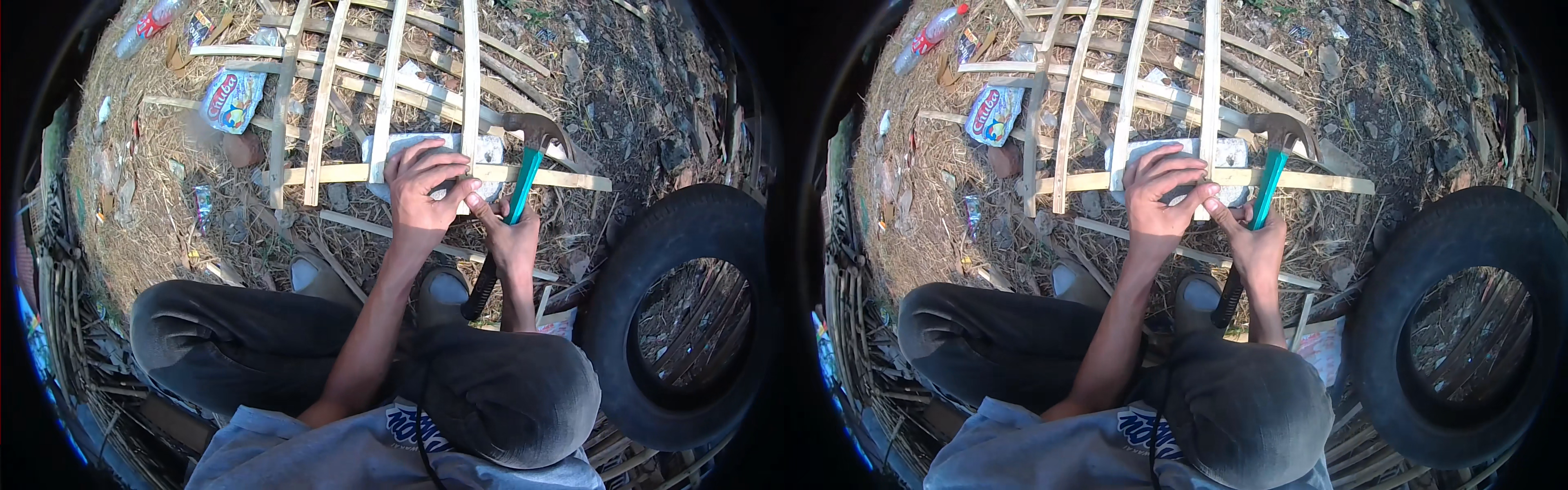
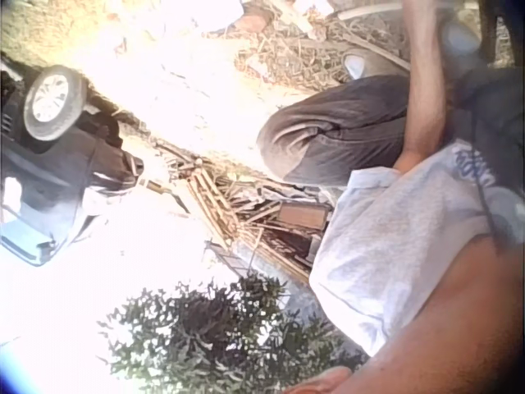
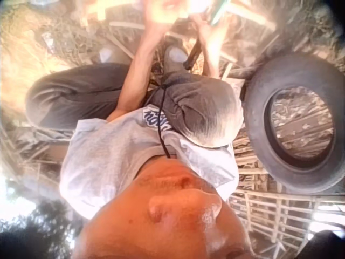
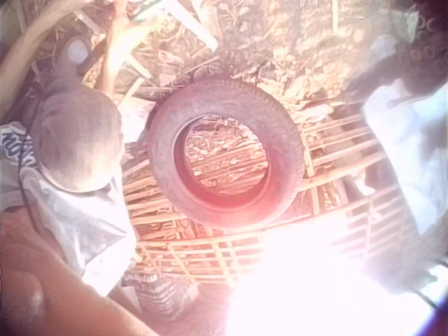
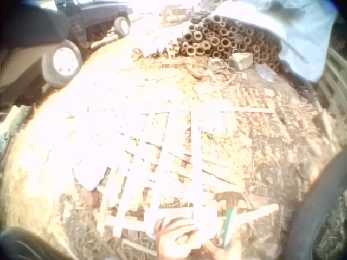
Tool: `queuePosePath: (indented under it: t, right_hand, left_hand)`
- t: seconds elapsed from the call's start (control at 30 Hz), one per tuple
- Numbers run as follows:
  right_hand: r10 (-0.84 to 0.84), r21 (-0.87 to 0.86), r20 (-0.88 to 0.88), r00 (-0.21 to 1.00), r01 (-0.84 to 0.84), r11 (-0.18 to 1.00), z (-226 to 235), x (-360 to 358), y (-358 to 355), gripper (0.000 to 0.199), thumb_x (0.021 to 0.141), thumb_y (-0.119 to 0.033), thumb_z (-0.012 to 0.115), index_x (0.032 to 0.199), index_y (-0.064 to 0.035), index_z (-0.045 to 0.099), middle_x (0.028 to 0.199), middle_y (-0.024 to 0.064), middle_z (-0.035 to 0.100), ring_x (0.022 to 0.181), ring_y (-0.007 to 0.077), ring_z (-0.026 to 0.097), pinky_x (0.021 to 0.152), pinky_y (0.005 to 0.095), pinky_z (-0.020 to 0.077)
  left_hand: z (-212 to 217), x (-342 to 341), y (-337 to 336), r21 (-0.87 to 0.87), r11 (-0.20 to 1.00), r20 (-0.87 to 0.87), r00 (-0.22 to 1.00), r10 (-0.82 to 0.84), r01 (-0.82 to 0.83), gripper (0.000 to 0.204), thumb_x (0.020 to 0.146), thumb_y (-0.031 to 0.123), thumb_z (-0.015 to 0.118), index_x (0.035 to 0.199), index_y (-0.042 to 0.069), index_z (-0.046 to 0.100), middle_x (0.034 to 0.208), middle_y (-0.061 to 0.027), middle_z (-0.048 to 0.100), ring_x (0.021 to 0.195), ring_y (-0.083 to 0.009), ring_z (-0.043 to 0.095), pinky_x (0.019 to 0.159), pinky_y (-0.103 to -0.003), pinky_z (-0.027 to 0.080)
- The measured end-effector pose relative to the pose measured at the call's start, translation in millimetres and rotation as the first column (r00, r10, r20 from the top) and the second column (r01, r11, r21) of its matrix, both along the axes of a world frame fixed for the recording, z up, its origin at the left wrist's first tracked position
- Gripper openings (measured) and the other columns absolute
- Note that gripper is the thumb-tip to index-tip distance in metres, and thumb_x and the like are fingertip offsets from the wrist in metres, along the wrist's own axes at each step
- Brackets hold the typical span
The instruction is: The person assembles a lattice structure from bamboo slats by positioning them in a grid and driving nails through the overlapping joints using a hammer.
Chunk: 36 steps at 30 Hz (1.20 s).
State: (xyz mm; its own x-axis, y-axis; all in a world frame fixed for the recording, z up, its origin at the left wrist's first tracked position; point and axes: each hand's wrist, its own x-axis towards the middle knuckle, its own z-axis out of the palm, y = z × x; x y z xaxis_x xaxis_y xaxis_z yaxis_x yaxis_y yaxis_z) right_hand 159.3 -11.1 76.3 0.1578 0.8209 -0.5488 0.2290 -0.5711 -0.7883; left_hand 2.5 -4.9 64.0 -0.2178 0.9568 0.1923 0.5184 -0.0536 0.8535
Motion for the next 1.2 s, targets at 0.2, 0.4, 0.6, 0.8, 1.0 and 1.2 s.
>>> queuePosePath:
  t: [0.2,0.4,0.6,0.8,1.0,1.2]
  right_hand:
    - [0.084,-0.047,0.05,0.995,-0.081,0.996,4.5,7.7,4.3,0.052,0.077,-0.033,0.095,0.07,-0.0085,0.05,0.067,0.0029,0.065,0.06,0.0065,0.054,0.053,0.0235,0.0441]
    - [0.153,-0.054,0.115,0.981,-0.148,0.988,12.5,3.2,4.3,0.052,0.077,-0.039,0.094,0.07,-0.0037,0.058,0.062,0.0018,0.062,0.057,0.0077,0.052,0.051,0.0279,0.044]
    - [0.118,-0.026,0.135,0.984,-0.115,0.993,10.7,3.0,3.7,0.054,0.076,-0.043,0.094,0.069,-0.0038,0.057,0.065,0.0028,0.064,0.057,0.0098,0.053,0.054,0.031,0.047]
    - [0.05,-0.003,0.189,0.981,-0.05,0.999,1.1,-2.0,-0.9,0.065,0.068,-0.06,0.092,0.069,-0.0021,0.063,0.063,0.0061,0.065,0.058,0.0157,0.061,0.061,0.0354,0.0533]
    - [0.163,-0.087,0.302,0.939,-0.143,0.986,25.1,-1.1,4.2,0.069,0.068,-0.064,0.09,0.076,0.002,0.073,0.067,0.0113,0.071,0.063,0.0198,0.069,0.063,0.0384,0.0551]
    - [0.349,-0.208,0.452,0.821,-0.283,0.936,20.8,20.7,14.0,0.07,0.068,-0.061,0.092,0.08,0.005,0.073,0.074,0.0123,0.071,0.065,0.0191,0.066,0.061,0.0373,0.0524]
  left_hand:
    - [7.9,2.7,1.2,-0.039,0.999,-0.039,0.999,0.001,-0.003,0.02,0.071,0.018,0.09,0.086,0.01,0.08,0.1,0.0005,0.079,0.118,-0.0231,0.064,0.106,-0.039,0.04]
    - [6.9,-7.3,-3.9,-0.116,0.991,-0.076,0.995,-0.069,0.06,0.022,0.077,0.027,0.087,0.089,0.01,0.081,0.105,0.0049,0.076,0.12,-0.022,0.06,0.107,-0.04,0.033]
    - [2.6,-11.2,1.6,-0.024,0.989,-0.07,0.987,-0.146,0.144,0.013,0.083,0.02,0.083,0.092,0.011,0.081,0.105,0.0041,0.076,0.119,-0.0226,0.06,0.107,-0.041,0.034]
    - [10.2,-16.4,9.0,-0.004,0.992,-0.222,0.967,-0.122,0.124,0.013,0.081,0.019,0.084,0.092,0.012,0.082,0.129,-0.0081,0.068,0.126,-0.0277,0.057,0.112,-0.049,0.03]
    - [16.2,-31.3,21.5,-0.385,0.896,-0.35,0.863,-0.364,0.222,0.066,0.088,0.045,0.074,0.14,0.007,0.056,0.142,-0.0164,0.058,0.139,-0.0284,0.048,0.119,-0.055,0.012]
    - [22.6,-15.7,20.9,-0.439,0.858,-0.339,0.836,-0.432,0.265,0.074,0.089,0.05,0.068,0.149,0.009,0.051,0.151,-0.0104,0.051,0.145,-0.0261,0.039,0.12,-0.054,0.011]
